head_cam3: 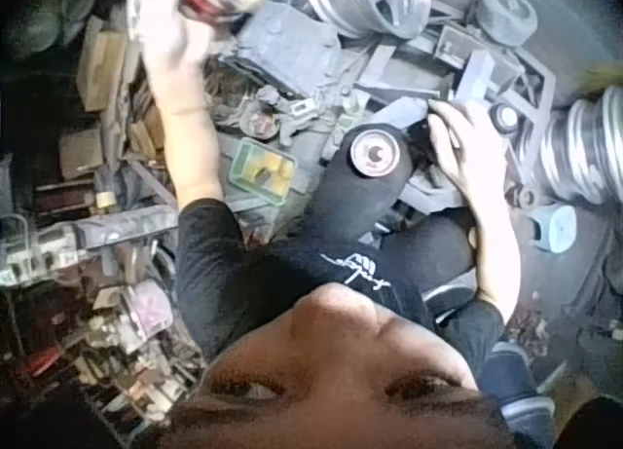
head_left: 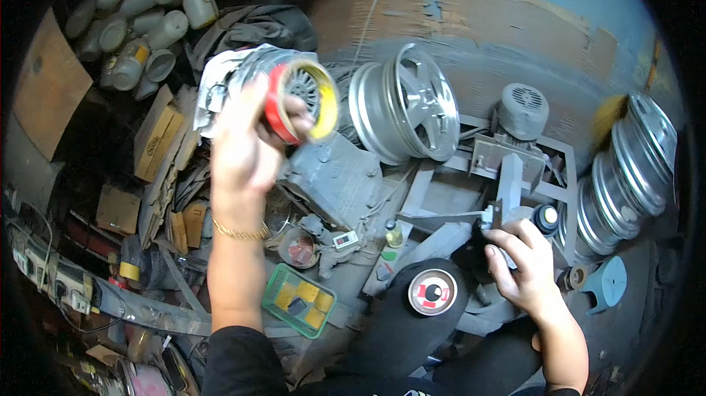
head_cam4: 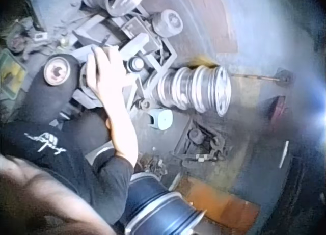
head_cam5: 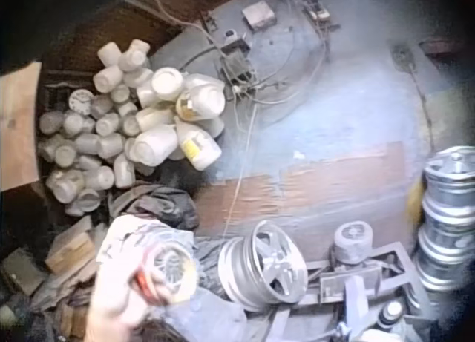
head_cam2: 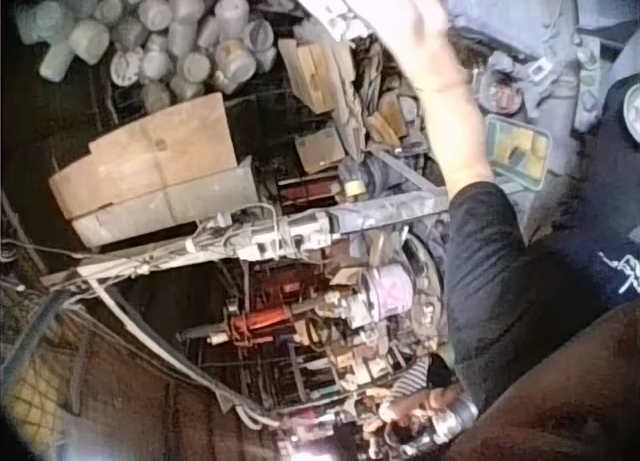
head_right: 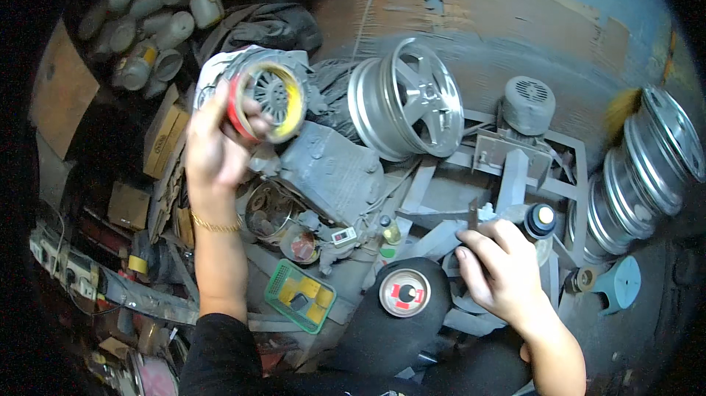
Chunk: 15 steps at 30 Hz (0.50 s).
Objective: The person handles a small red and yellow plastic piece, then picks up a cylindrical metal component with red markings. They use a small metal tool to scrape or clean the inner surface of the cylinder. Finally, they place a white circular object onto a central spindle on the workbench.
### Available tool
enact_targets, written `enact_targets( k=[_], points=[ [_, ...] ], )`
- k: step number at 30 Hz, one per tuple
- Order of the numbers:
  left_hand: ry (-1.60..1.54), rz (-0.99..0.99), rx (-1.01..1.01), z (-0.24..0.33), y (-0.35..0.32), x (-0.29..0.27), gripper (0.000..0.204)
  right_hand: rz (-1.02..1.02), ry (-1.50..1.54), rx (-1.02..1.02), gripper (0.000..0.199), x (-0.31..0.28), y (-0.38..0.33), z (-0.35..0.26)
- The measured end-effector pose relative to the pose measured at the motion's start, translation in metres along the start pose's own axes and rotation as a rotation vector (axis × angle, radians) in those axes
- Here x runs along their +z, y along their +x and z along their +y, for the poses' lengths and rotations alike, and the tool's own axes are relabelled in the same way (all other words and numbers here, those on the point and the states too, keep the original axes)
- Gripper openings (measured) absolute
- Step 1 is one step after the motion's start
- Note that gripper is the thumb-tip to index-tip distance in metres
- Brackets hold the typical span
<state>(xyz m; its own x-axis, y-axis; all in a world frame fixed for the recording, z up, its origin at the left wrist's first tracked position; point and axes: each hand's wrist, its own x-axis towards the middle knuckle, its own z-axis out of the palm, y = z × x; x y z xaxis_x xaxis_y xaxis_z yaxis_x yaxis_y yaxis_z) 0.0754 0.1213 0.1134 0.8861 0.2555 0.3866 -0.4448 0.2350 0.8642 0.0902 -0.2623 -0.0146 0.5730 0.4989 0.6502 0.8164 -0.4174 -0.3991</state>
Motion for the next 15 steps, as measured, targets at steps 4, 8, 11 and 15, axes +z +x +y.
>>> enact_targets(
  k=[4,8,11,15],
  points=[
    [-0.060,-0.121,-0.183,-0.057,-0.040,0.027,0.041,0.019,0.029,-0.017,0.023,0.003,0.002,0.000],
    [-0.080,-0.197,-0.292,-0.091,-0.062,0.051,0.066,0.004,0.024,-0.002,0.022,-0.004,-0.001,0.001],
    [-0.093,-0.260,-0.285,-0.105,-0.069,0.059,0.073,0.015,0.035,0.011,0.022,-0.005,0.000,0.000],
    [-0.135,-0.254,-0.357,-0.118,-0.071,0.066,0.064,0.028,0.051,0.006,0.023,-0.004,0.001,0.000]
  ],
)
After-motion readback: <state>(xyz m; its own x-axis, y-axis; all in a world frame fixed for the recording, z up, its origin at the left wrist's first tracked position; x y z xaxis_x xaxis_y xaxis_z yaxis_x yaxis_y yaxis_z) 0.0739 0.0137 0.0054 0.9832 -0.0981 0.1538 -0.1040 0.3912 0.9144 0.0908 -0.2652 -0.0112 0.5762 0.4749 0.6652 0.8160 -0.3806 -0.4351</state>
